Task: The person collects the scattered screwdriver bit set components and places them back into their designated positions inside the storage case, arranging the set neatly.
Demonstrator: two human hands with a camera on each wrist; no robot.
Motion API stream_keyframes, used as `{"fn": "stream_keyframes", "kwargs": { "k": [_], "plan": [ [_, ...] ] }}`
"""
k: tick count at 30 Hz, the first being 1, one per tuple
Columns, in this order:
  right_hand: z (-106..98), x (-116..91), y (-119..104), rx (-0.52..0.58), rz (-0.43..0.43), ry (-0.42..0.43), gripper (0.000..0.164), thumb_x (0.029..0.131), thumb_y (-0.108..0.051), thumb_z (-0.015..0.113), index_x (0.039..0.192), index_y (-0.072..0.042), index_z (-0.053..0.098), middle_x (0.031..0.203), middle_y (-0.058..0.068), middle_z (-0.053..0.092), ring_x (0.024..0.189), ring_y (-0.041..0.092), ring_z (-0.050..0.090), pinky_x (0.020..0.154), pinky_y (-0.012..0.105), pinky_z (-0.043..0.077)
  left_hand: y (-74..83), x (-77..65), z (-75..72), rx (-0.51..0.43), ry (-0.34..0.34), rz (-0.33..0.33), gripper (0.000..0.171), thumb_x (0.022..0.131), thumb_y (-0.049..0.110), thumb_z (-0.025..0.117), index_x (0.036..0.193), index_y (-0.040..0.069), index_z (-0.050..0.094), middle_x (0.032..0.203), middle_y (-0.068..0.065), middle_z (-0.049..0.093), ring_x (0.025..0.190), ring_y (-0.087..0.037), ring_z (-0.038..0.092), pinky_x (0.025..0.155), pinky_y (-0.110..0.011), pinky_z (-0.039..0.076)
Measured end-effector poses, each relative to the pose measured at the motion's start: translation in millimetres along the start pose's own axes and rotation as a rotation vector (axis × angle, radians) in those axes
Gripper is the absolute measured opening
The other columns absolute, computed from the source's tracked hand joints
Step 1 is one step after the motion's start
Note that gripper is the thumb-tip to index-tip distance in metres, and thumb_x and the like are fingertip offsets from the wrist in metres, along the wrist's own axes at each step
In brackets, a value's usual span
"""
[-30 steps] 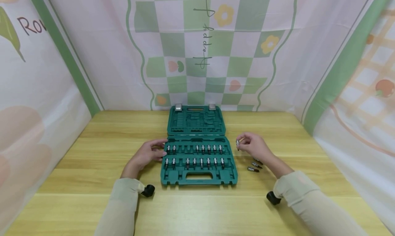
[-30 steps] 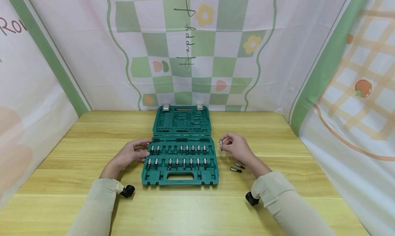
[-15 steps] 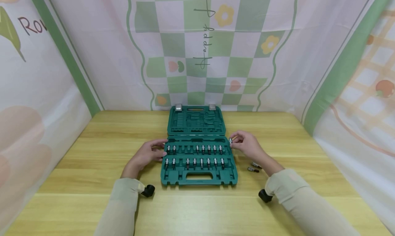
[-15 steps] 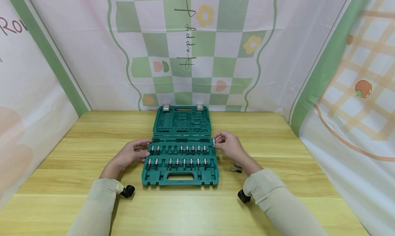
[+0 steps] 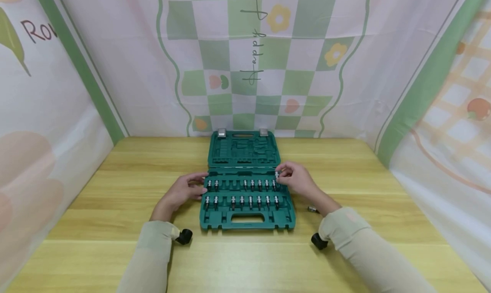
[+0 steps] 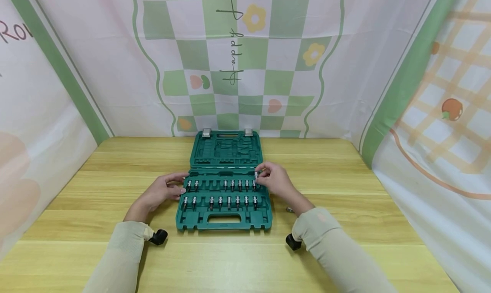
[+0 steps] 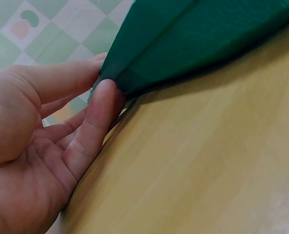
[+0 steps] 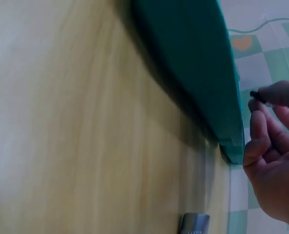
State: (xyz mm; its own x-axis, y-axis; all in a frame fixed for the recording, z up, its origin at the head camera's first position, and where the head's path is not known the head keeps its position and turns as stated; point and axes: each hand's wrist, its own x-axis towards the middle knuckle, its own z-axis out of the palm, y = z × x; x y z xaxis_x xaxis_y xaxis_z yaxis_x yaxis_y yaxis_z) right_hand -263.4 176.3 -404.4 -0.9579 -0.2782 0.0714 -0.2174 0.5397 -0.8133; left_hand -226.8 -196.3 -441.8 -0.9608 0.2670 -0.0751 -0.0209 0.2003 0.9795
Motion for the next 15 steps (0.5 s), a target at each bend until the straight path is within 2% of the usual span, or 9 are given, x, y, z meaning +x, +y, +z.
{"fn": "stream_keyframes", "kwargs": {
  "k": [5,15],
  "plan": [
    [5.1,3.3,-3.8,0.019,-0.011,-0.039,0.024,0.088,-0.004,0.070,0.110,0.003,0.064,0.087,0.008,0.066,0.082,0.022,0.063,0.071,0.034,0.053,-0.1,0.2,-0.3,0.000,-0.001,-0.001,0.054,0.093,0.001,0.064,0.144,0.007,0.047,0.131,-0.022,0.046,0.102,-0.029,0.058,0.080,-0.039,0.056],
    [14.2,7.2,-11.4,-0.019,-0.057,-0.071,0.019,0.087,-0.007,0.071,0.105,0.000,0.065,0.085,0.005,0.066,0.079,0.021,0.062,0.068,0.035,0.051,1.0,0.0,0.1,-0.004,0.001,-0.002,0.054,0.093,0.000,0.063,0.144,0.007,0.047,0.131,-0.022,0.046,0.102,-0.028,0.058,0.080,-0.039,0.057]
  ]
}}
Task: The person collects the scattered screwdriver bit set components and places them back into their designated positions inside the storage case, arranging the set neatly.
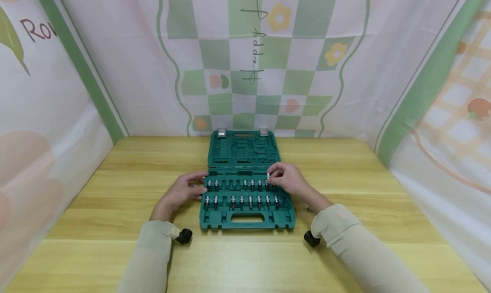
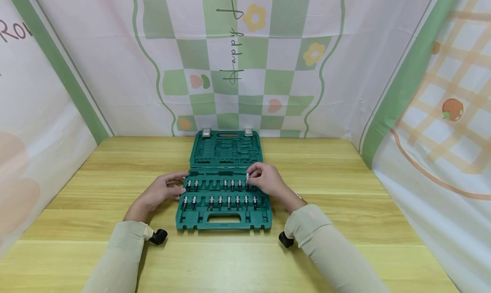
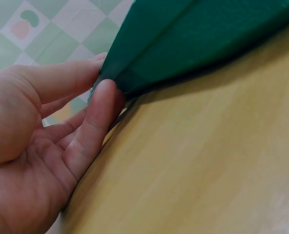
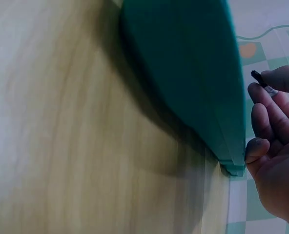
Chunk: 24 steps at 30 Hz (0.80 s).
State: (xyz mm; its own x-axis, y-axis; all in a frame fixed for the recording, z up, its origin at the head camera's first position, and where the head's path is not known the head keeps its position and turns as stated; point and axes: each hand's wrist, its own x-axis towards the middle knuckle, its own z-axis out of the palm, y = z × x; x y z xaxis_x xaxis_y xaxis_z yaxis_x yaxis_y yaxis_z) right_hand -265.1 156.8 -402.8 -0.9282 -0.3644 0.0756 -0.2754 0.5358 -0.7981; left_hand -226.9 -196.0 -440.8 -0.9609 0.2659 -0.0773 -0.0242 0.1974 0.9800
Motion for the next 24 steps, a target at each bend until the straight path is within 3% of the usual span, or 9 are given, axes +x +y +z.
{"fn": "stream_keyframes", "kwargs": {
  "k": [24],
  "plan": [
    [25.9,23.7,-14.6,-0.046,-0.011,-0.023,0.017,0.088,-0.010,0.071,0.103,-0.005,0.067,0.083,0.002,0.067,0.076,0.017,0.062,0.064,0.034,0.051,-0.7,0.6,-0.1,0.001,-0.003,-0.004,0.054,0.093,0.001,0.064,0.144,0.008,0.047,0.132,-0.022,0.046,0.102,-0.029,0.059,0.080,-0.039,0.057]
  ]
}}
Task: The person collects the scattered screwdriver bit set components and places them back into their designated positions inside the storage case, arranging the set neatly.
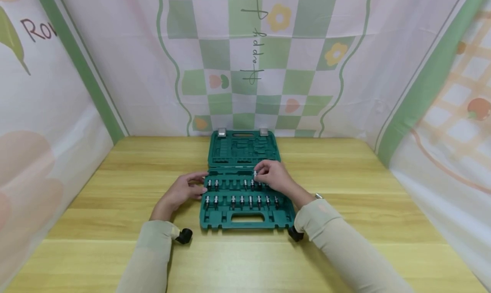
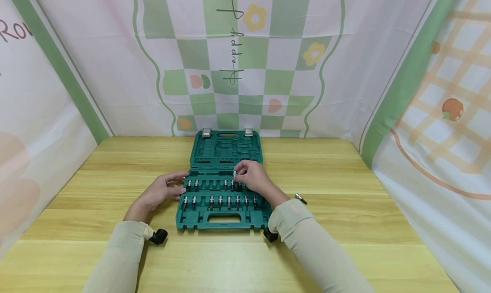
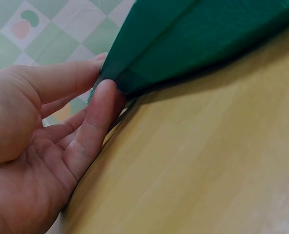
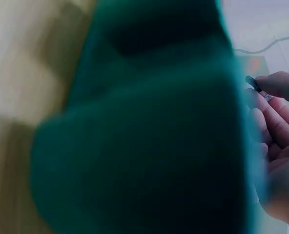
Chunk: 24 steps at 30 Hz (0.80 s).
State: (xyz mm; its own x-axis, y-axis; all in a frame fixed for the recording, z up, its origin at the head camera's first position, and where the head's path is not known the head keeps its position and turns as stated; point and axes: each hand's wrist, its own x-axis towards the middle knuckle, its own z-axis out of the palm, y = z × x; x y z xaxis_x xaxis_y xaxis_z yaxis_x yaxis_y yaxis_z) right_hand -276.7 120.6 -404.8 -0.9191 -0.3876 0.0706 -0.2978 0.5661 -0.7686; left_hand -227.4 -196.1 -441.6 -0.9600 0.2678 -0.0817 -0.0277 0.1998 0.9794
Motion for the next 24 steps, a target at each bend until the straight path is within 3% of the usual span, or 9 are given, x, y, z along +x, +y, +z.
{"fn": "stream_keyframes", "kwargs": {
  "k": [24],
  "plan": [
    [26.6,9.8,-27.1,-0.041,0.048,-0.072,0.013,0.086,-0.009,0.073,0.098,-0.006,0.068,0.082,0.001,0.064,0.074,0.017,0.059,0.065,0.032,0.050,1.5,-0.9,0.5,0.002,0.005,0.002,0.054,0.092,0.001,0.064,0.144,0.008,0.048,0.131,-0.022,0.047,0.101,-0.028,0.059,0.079,-0.039,0.057]
  ]
}}
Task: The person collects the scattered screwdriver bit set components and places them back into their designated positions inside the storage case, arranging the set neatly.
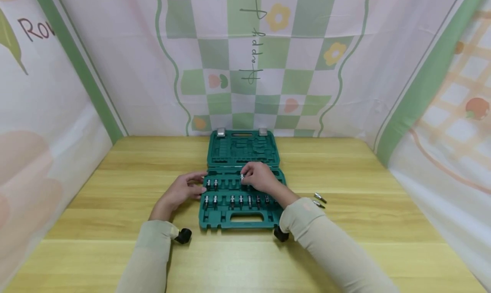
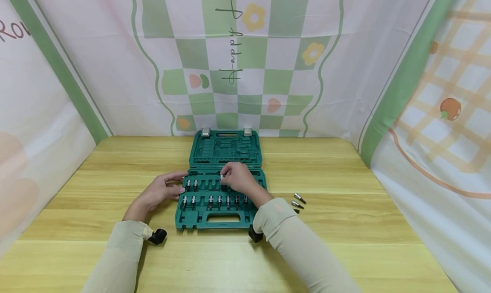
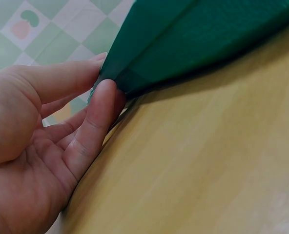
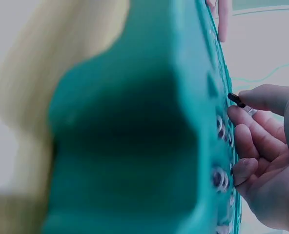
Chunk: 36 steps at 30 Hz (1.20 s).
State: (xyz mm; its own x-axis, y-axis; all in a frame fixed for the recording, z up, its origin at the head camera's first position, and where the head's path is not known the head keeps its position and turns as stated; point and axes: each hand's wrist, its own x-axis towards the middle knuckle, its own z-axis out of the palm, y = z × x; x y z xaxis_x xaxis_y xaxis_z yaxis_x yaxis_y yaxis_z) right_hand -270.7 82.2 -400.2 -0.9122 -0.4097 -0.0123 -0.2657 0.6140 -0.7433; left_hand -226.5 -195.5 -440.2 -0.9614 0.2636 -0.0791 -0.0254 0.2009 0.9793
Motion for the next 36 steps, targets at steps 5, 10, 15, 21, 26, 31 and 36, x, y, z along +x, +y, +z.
{"fn": "stream_keyframes", "kwargs": {
  "k": [5,10,15,21,26,31,36],
  "plan": [
    [2.6,1.7,-6.3,-0.016,0.019,-0.014,0.012,0.086,-0.008,0.072,0.097,-0.005,0.068,0.080,0.003,0.062,0.070,0.017,0.056,0.064,0.033,0.050,0.2,0.7,0.2,0.000,-0.004,0.001,0.054,0.092,0.001,0.064,0.144,0.007,0.048,0.130,-0.022,0.047,0.101,-0.028,0.059,0.079,-0.039,0.057],
    [6.1,1.7,-9.7,-0.018,0.037,-0.030,0.010,0.088,-0.007,0.070,0.098,-0.005,0.069,0.075,0.004,0.061,0.065,0.018,0.054,0.063,0.033,0.049,0.3,1.9,0.8,0.000,-0.003,0.004,0.054,0.092,0.000,0.064,0.143,0.007,0.048,0.129,-0.022,0.047,0.099,-0.028,0.059,0.079,-0.039,0.057],
    [8.9,2.8,-11.0,-0.039,0.045,-0.037,0.007,0.089,-0.008,0.070,0.096,-0.007,0.069,0.075,0.003,0.062,0.067,0.018,0.055,0.064,0.033,0.050,0.9,2.1,1.7,-0.001,-0.002,0.002,0.054,0.092,-0.001,0.064,0.143,0.008,0.048,0.129,-0.022,0.047,0.099,-0.028,0.059,0.078,-0.039,0.057],
    [10.2,3.4,-9.7,-0.077,0.048,-0.033,0.003,0.089,-0.013,0.071,0.091,-0.010,0.071,0.081,-0.001,0.064,0.073,0.016,0.058,0.066,0.034,0.050,0.6,1.7,1.7,-0.001,-0.003,0.004,0.054,0.092,0.000,0.064,0.144,0.008,0.048,0.129,-0.022,0.047,0.099,-0.028,0.059,0.078,-0.039,0.057],
    [11.1,3.2,-9.2,-0.093,0.043,-0.017,0.004,0.090,-0.014,0.071,0.091,-0.011,0.073,0.083,-0.002,0.065,0.074,0.016,0.058,0.067,0.034,0.051,-0.4,2.3,1.2,0.003,-0.004,0.004,0.054,0.092,0.001,0.064,0.143,0.008,0.048,0.129,-0.022,0.047,0.100,-0.028,0.059,0.079,-0.039,0.057],
    [11.9,4.2,-10.4,-0.103,0.047,-0.012,0.004,0.090,-0.014,0.071,0.089,-0.011,0.074,0.084,-0.002,0.066,0.075,0.015,0.059,0.068,0.034,0.052,-2.6,2.2,-0.1,0.006,-0.006,0.009,0.054,0.093,0.001,0.064,0.144,0.007,0.048,0.130,-0.023,0.047,0.101,-0.028,0.059,0.079,-0.039,0.057],
    [11.6,6.2,-13.4,-0.138,0.052,-0.019,0.004,0.090,-0.015,0.072,0.087,-0.013,0.074,0.086,-0.003,0.067,0.076,0.015,0.059,0.069,0.035,0.052,-5.2,3.4,-0.9,0.002,-0.006,0.009,0.054,0.093,0.000,0.064,0.144,0.007,0.048,0.129,-0.023,0.047,0.100,-0.029,0.059,0.079,-0.039,0.057]
  ]
}}
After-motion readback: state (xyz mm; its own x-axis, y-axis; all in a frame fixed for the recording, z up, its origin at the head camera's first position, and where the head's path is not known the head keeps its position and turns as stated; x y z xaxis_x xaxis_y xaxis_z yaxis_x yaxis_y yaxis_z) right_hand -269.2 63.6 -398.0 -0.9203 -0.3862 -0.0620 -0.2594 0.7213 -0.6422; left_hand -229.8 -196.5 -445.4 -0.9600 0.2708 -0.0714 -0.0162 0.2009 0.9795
